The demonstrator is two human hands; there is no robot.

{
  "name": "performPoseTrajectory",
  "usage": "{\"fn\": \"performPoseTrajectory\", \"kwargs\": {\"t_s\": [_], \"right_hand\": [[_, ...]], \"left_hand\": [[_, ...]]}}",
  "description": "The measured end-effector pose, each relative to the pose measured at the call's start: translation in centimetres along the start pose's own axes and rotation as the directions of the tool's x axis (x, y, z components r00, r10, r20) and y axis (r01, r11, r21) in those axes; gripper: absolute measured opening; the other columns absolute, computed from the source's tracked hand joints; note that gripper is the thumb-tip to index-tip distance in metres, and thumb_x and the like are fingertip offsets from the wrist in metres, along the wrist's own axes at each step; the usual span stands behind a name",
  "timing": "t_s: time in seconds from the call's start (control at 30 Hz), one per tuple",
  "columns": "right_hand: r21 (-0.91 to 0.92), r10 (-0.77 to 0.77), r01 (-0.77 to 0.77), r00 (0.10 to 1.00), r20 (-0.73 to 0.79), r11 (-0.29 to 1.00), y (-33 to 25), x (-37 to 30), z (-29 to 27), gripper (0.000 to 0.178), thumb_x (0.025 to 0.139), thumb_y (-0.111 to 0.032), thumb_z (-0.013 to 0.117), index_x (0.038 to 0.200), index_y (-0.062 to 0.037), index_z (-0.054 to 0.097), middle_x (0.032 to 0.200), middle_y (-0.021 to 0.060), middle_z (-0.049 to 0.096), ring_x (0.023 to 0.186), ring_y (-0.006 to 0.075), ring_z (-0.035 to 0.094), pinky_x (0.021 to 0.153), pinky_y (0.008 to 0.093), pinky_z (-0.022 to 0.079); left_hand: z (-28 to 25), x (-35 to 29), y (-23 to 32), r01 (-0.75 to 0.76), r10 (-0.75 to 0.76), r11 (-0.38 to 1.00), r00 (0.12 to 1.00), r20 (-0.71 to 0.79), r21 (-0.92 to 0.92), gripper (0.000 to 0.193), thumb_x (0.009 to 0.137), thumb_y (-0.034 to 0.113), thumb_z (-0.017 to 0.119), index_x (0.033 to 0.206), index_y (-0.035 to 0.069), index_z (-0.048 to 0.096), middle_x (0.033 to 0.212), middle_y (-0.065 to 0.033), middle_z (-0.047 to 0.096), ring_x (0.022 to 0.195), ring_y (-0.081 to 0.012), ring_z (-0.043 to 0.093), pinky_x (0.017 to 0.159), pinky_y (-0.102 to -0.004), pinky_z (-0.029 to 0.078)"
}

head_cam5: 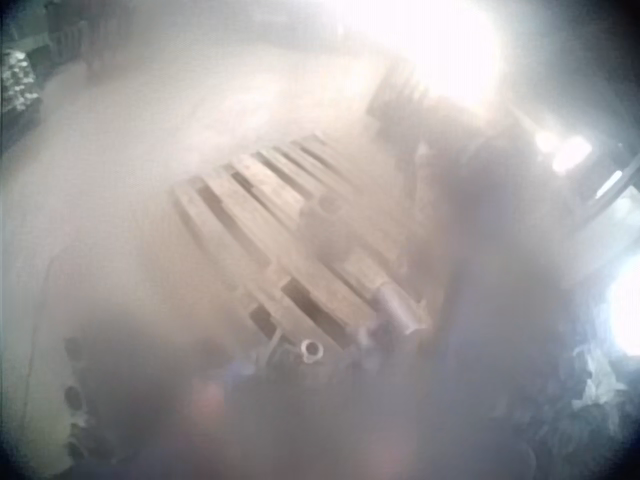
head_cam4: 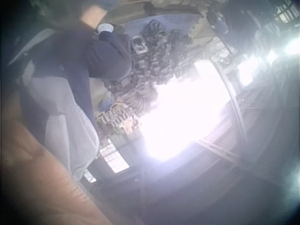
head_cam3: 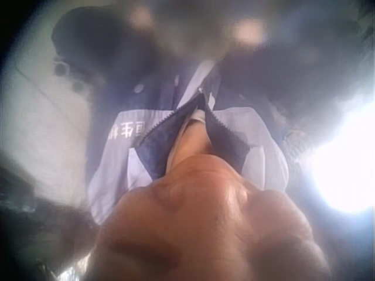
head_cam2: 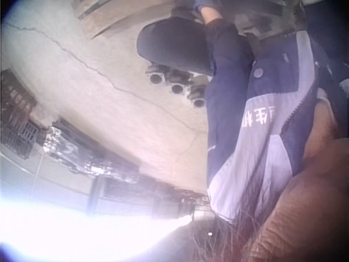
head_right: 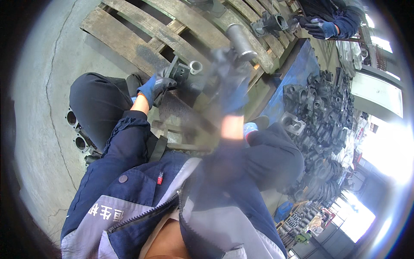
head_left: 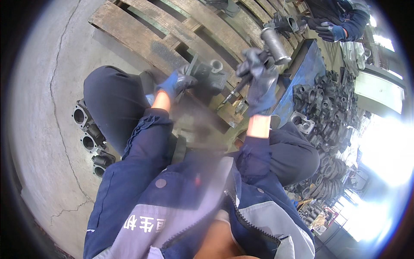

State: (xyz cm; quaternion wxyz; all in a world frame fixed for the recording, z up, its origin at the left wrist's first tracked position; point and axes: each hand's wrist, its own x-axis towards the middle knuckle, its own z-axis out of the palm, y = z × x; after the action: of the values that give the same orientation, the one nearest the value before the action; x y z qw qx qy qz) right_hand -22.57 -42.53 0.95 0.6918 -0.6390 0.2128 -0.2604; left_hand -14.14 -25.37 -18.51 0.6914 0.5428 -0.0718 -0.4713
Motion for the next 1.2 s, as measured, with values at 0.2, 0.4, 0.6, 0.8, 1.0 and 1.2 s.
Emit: {"fn": "performPoseTrajectory", "kwargs": {"t_s": [0.2,0.4,0.6,0.8,1.0,1.2], "right_hand": [[0.065,0.052,-0.043,0.988,-0.143,0.997,-0.3,3.5,2.6,0.032,0.085,-0.028,0.068,0.083,0.0022,0.06,0.053,0.0008,0.044,0.041,0.0114,0.044,0.049,0.0307,0.047],[-0.169,0.208,-0.205,0.978,0.003,0.964,3.9,2.5,6.0,0.019,0.091,-0.025,0.062,0.094,-0.0057,0.062,0.074,0.0038,0.061,0.054,0.0106,0.052,0.048,0.0253,0.041],[-0.126,-0.067,0.086,0.987,0.146,0.988,2.0,3.1,5.7,0.04,0.083,-0.039,0.071,0.093,-0.0015,0.063,0.065,0.0045,0.059,0.051,0.0122,0.054,0.047,0.0267,0.045],[-0.096,0.152,-0.142,0.983,0.107,0.985,4.0,3.3,7.1,0.038,0.082,-0.037,0.072,0.09,-0.0015,0.064,0.065,0.0049,0.059,0.051,0.0123,0.055,0.047,0.0266,0.044],[0.08,0.054,-0.069,0.983,0.178,0.994,3.5,4.2,5.0,0.039,0.085,-0.036,0.071,0.089,0.002,0.062,0.069,0.0093,0.061,0.049,0.0113,0.053,0.044,0.0257,0.043],[-0.182,0.084,-0.048,0.978,0.193,0.982,5.2,3.9,7.5,0.024,0.091,-0.028,0.065,0.094,-0.0042,0.065,0.075,0.0037,0.064,0.063,0.0107,0.058,0.057,0.0274,0.048]], "left_hand": [[-0.2,-0.2,0.0,0.043,-0.045,0.998,0.998,-0.032,-0.054,0.041,0.075,0.004,0.069,0.116,0.006,0.062,0.093,0.0004,0.063,0.081,-0.0108,0.056,0.071,-0.0271,0.048],[-0.9,0.0,-0.3,0.048,-0.048,0.998,0.999,0.002,-0.047,0.044,0.075,0.009,0.07,0.118,0.005,0.061,0.096,-0.0009,0.063,0.088,-0.0114,0.056,0.076,-0.0268,0.048],[-0.8,-0.3,-0.5,-0.037,0.042,0.994,0.998,-0.049,0.099,0.045,0.074,0.013,0.072,0.117,0.005,0.06,0.09,0.0002,0.061,0.085,-0.0104,0.053,0.074,-0.0268,0.047],[-1.1,0.7,-1.2,-0.035,0.035,0.994,0.999,0.0,-0.105,0.043,0.076,0.011,0.072,0.116,0.005,0.06,0.089,-0.0026,0.062,0.083,-0.0128,0.055,0.073,-0.0285,0.048],[-1.6,0.5,-1.6,0.016,-0.024,0.993,0.998,-0.065,-0.116,0.042,0.077,0.015,0.074,0.116,0.004,0.062,0.09,-0.0018,0.064,0.079,-0.0123,0.057,0.069,-0.0295,0.049],[-1.8,1.3,-1.5,0.048,-0.039,0.996,0.993,-0.113,0.077,0.04,0.079,0.013,0.074,0.114,0.0,0.06,0.083,0.0012,0.063,0.072,-0.0084,0.056,0.063,-0.0266,0.048]]}}
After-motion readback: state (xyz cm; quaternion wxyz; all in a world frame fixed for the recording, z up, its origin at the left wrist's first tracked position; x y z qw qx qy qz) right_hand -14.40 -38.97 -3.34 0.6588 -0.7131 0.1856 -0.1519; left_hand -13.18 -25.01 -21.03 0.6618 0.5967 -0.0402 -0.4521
